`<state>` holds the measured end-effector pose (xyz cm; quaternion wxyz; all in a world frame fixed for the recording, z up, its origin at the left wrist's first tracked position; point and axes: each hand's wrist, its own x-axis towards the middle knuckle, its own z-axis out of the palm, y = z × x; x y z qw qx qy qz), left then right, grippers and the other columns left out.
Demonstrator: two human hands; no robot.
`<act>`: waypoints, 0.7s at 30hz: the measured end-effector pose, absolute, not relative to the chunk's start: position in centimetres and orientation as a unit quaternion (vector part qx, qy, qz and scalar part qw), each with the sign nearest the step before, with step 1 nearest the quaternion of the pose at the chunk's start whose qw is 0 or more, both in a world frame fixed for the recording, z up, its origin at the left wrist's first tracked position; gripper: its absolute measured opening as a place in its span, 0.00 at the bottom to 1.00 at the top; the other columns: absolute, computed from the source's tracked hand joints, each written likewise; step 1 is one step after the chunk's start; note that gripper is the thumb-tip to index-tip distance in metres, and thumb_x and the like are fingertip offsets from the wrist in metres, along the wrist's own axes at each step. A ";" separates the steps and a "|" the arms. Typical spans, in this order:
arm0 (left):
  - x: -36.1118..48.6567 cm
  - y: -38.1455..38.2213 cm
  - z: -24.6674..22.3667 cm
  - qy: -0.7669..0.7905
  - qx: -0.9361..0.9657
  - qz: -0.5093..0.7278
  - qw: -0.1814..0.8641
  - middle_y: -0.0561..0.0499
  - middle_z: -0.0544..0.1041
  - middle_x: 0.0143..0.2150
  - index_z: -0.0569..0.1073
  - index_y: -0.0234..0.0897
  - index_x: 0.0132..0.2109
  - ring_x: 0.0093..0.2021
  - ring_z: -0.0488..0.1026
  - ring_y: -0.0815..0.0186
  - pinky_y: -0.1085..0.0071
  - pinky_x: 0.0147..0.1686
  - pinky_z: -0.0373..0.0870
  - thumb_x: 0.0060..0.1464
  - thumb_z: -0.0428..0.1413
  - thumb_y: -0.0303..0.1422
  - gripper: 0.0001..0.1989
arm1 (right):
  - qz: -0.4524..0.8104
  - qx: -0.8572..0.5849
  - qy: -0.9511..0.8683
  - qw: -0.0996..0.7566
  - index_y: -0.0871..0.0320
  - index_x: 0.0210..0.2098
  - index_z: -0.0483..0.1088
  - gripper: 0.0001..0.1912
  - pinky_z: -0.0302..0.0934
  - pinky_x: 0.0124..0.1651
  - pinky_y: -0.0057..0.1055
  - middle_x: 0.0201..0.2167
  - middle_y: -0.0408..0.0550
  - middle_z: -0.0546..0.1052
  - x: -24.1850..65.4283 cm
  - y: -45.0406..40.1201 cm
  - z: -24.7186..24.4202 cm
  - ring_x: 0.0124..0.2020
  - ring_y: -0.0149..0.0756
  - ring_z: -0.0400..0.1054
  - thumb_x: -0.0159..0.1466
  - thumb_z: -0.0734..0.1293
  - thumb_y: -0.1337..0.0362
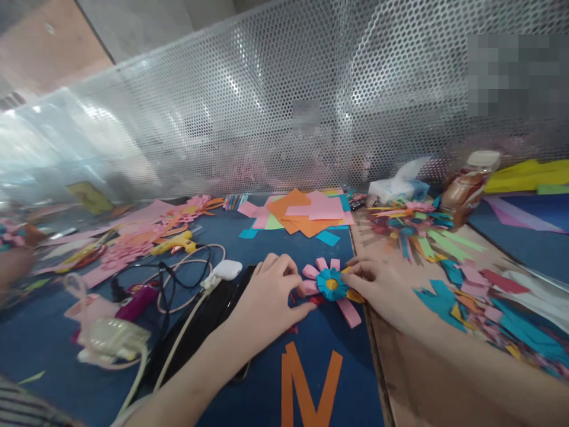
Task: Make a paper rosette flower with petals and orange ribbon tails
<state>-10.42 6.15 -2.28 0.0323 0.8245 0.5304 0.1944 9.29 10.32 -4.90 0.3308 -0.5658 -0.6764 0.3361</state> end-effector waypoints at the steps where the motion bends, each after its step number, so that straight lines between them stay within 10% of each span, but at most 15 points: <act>1: -10.3 6.1 -2.4 0.532 0.823 0.195 0.027 0.51 0.66 0.34 0.72 0.37 0.26 0.39 0.61 0.62 0.63 0.38 0.61 0.45 0.59 0.38 0.09 | 0.335 -0.566 -0.678 0.327 0.56 0.16 0.68 0.12 0.57 0.41 0.38 0.38 0.47 0.71 9.3 10.3 -4.9 0.39 0.42 0.65 0.51 0.61 0.57; 21: -9.7 5.7 -3.1 0.485 0.859 0.164 0.010 0.51 0.67 0.40 0.74 0.45 0.37 0.43 0.60 0.59 0.62 0.39 0.58 0.47 0.58 0.33 0.08 | 0.211 -0.548 -0.725 0.360 0.55 0.18 0.66 0.08 0.55 0.41 0.38 0.35 0.47 0.70 8.6 10.2 -7.4 0.42 0.44 0.57 0.51 0.62 0.61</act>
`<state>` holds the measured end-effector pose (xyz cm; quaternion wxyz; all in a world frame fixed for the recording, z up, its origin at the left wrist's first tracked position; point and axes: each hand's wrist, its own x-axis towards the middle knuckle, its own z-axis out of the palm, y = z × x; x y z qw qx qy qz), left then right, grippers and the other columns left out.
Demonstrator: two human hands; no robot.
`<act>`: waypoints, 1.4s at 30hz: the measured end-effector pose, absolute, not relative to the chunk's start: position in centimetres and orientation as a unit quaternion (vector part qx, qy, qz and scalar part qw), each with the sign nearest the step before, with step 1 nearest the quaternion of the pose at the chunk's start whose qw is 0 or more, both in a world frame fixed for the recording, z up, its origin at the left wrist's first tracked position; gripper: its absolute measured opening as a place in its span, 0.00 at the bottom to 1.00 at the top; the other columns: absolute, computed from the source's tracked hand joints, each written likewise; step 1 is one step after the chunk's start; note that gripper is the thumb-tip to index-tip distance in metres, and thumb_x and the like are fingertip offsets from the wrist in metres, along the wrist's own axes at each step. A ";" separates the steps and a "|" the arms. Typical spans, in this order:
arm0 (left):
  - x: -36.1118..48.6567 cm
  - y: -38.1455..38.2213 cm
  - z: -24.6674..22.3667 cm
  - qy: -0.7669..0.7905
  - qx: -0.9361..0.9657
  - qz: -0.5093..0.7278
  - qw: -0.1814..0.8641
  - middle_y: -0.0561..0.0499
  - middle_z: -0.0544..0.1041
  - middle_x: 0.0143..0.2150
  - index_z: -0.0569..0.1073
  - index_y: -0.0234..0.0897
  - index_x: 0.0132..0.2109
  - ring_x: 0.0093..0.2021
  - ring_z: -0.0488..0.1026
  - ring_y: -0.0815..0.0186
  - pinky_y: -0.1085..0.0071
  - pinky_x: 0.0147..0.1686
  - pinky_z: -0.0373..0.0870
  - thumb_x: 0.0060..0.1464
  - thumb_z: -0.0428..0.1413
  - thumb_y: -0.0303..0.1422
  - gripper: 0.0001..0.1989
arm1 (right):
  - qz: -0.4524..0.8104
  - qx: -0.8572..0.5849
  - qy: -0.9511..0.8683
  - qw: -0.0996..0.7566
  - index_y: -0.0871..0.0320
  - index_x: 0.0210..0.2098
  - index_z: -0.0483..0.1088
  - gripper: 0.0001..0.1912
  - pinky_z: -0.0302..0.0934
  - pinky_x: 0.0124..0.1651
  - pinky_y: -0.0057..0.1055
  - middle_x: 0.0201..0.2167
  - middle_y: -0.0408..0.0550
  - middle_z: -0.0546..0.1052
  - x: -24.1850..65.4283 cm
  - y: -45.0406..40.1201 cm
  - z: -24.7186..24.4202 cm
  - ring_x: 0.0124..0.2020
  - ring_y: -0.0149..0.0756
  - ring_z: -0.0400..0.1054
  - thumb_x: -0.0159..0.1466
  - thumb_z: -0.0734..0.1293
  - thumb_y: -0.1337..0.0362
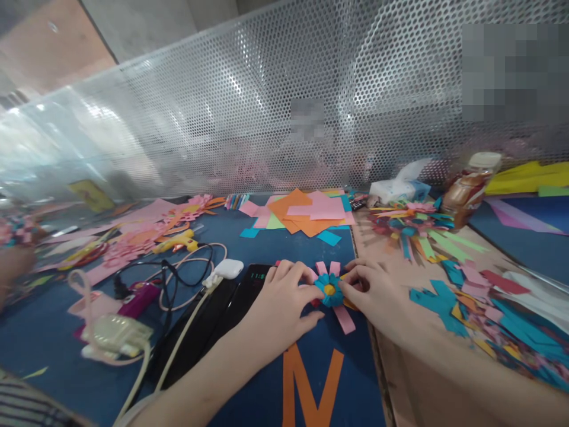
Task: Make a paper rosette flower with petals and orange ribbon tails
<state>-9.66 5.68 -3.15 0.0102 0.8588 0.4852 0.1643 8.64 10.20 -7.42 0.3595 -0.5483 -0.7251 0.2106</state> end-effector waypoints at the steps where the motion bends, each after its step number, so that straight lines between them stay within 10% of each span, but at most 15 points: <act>1: -9.6 5.7 -3.2 0.486 0.859 0.162 0.010 0.51 0.67 0.40 0.74 0.45 0.37 0.43 0.60 0.59 0.61 0.39 0.58 0.47 0.58 0.33 0.07 | 0.205 -0.548 -0.727 0.360 0.55 0.17 0.65 0.08 0.55 0.41 0.39 0.35 0.47 0.70 8.6 10.2 -7.4 0.42 0.44 0.57 0.51 0.62 0.61; 42: -10.5 6.2 -2.6 0.404 0.900 0.158 -0.052 0.50 0.67 0.50 0.73 0.44 0.39 0.50 0.58 0.57 0.58 0.45 0.55 0.51 0.54 0.33 0.07 | 0.242 -0.559 -0.707 0.360 0.55 0.17 0.66 0.09 0.54 0.41 0.38 0.35 0.47 0.70 8.7 10.5 -7.6 0.40 0.42 0.61 0.50 0.62 0.60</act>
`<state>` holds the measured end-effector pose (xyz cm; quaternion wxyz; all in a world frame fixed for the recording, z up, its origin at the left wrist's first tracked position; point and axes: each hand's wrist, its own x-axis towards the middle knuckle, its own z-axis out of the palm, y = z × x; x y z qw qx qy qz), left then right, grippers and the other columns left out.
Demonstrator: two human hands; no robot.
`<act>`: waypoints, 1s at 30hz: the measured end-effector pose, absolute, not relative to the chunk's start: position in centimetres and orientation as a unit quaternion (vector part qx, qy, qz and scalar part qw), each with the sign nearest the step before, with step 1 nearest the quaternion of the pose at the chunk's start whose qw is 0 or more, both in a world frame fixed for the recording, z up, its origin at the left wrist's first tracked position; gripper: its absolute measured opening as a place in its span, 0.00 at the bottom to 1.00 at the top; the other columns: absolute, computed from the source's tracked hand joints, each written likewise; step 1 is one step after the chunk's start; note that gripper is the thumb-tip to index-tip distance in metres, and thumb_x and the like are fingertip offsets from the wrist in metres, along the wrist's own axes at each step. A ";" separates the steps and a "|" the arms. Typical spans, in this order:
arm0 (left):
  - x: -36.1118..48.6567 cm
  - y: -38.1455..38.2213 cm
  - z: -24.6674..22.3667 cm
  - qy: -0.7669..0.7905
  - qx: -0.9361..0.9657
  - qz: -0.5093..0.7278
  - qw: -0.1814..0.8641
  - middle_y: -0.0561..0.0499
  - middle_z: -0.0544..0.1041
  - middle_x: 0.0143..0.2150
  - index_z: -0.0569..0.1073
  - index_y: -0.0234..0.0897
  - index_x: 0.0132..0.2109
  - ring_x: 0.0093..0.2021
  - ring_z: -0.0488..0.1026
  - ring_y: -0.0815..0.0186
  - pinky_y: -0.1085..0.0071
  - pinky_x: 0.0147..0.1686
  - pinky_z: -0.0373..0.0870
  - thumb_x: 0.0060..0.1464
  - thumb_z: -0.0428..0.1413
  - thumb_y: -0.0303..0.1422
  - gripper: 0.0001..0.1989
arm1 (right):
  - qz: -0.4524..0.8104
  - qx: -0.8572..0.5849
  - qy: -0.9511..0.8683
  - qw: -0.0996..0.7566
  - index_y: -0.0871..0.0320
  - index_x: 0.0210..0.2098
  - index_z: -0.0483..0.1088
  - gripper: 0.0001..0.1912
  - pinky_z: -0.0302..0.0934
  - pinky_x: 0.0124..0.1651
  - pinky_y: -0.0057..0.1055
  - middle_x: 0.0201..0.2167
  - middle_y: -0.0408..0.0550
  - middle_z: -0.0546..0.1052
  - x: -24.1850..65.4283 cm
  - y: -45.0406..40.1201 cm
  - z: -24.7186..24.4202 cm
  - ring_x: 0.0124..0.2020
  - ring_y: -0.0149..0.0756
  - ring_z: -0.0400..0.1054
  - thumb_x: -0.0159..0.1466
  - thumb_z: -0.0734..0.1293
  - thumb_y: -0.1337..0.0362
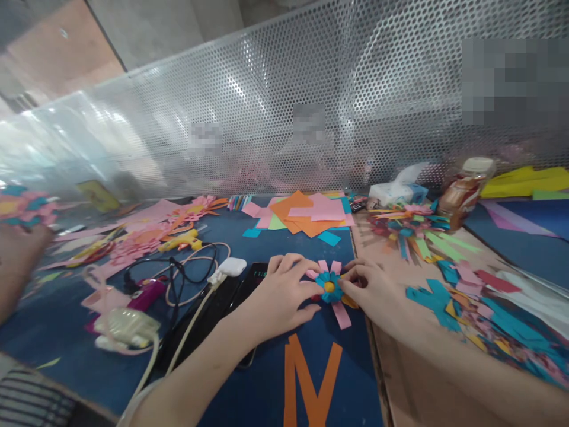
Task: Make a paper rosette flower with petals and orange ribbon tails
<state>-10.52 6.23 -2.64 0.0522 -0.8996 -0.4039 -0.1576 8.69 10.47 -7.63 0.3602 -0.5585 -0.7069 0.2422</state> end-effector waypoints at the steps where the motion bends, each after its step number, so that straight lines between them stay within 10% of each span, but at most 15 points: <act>1: -10.5 6.2 -2.7 -0.406 -0.899 -0.157 0.051 0.50 0.67 0.50 0.73 0.44 0.40 0.50 0.58 0.57 0.58 0.45 0.55 0.51 0.54 0.33 0.08 | 0.242 -0.557 -0.706 0.364 0.55 0.17 0.66 0.08 0.55 0.40 0.38 0.35 0.47 0.70 8.7 10.5 -7.8 0.40 0.42 0.61 0.50 0.63 0.60; 30: -10.7 6.3 -2.9 -0.469 -0.861 -0.198 0.000 0.52 0.67 0.49 0.72 0.40 0.29 0.50 0.58 0.57 0.59 0.45 0.53 0.48 0.57 0.36 0.05 | 0.138 -0.540 -0.745 0.366 0.57 0.24 0.63 0.02 0.55 0.43 0.41 0.34 0.48 0.69 8.5 9.1 -6.0 0.39 0.42 0.59 0.52 0.60 0.67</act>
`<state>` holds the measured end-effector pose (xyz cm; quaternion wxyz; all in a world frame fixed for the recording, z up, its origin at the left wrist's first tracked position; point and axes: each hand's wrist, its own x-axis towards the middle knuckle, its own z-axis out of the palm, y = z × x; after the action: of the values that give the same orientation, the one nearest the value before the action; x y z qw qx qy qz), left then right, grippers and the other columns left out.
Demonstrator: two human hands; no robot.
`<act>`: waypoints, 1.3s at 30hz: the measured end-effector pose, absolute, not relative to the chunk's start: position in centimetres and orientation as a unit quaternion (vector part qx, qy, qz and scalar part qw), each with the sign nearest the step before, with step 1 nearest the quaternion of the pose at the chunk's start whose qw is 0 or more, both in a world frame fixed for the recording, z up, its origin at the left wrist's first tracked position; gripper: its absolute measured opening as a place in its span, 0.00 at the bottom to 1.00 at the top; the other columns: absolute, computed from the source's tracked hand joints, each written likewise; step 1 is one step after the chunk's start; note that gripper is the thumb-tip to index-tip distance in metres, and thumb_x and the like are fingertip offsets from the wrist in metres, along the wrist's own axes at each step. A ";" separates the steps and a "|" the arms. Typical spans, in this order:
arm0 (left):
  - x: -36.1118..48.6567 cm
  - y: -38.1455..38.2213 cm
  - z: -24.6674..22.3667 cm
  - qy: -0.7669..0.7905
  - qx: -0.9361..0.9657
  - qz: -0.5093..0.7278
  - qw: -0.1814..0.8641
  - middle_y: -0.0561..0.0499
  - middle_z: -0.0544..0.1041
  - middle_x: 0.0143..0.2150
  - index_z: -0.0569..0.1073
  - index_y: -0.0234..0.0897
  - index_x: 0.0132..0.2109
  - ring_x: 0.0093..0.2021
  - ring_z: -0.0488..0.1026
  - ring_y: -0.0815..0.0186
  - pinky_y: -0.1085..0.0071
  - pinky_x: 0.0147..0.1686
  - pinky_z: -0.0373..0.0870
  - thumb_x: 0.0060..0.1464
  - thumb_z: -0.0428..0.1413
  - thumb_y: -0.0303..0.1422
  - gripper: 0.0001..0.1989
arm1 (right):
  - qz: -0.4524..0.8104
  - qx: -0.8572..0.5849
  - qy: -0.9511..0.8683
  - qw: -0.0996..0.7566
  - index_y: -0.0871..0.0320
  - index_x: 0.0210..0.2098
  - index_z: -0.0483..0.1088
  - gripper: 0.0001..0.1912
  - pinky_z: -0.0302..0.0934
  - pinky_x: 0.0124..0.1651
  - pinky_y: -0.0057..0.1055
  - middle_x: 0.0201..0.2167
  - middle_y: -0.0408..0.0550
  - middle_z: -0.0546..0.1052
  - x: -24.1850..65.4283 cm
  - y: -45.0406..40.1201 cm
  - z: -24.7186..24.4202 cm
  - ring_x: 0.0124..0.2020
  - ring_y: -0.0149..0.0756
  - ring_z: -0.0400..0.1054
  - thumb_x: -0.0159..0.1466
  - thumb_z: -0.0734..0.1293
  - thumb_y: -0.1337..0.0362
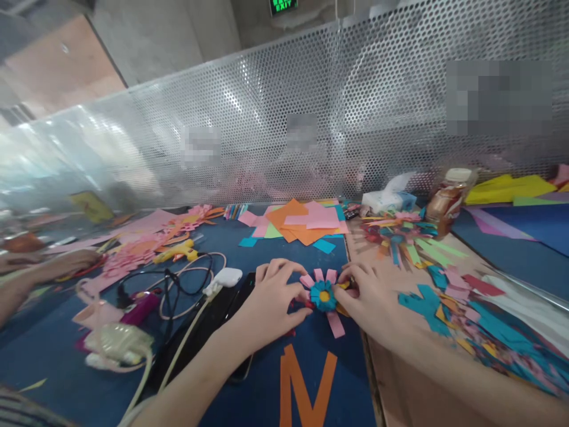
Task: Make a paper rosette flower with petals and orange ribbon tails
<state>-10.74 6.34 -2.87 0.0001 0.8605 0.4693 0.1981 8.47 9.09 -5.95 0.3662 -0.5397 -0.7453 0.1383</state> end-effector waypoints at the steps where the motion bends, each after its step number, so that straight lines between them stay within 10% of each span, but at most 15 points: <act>1: -10.7 6.3 -3.0 0.469 0.860 0.199 0.000 0.52 0.67 0.49 0.72 0.40 0.29 0.50 0.57 0.57 0.59 0.45 0.53 0.47 0.58 0.36 0.05 | 0.128 -0.524 -0.756 0.371 0.57 0.26 0.64 0.03 0.54 0.44 0.42 0.36 0.49 0.68 8.5 8.9 -5.8 0.41 0.43 0.59 0.53 0.60 0.66; 19: -10.4 6.5 -3.6 0.475 0.852 0.216 0.038 0.53 0.70 0.45 0.70 0.37 0.30 0.48 0.60 0.60 0.61 0.44 0.53 0.44 0.59 0.31 0.05 | -0.106 -0.387 -0.890 0.216 0.58 0.37 0.73 0.13 0.50 0.52 0.44 0.47 0.49 0.70 7.1 6.9 -4.6 0.51 0.48 0.55 0.52 0.66 0.63; 39: -11.4 6.5 -2.3 0.489 0.822 0.290 -0.047 0.51 0.70 0.44 0.73 0.37 0.28 0.48 0.59 0.60 0.61 0.43 0.54 0.51 0.51 0.30 0.07 | -0.301 -0.430 -0.829 0.194 0.57 0.21 0.71 0.05 0.46 0.48 0.45 0.43 0.46 0.73 3.9 6.1 -5.2 0.50 0.46 0.57 0.53 0.66 0.70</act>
<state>-11.36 6.48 -2.34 -0.0467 0.8216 0.4887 0.2897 3.87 6.12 -5.23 0.1937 -0.4299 -0.8290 -0.3007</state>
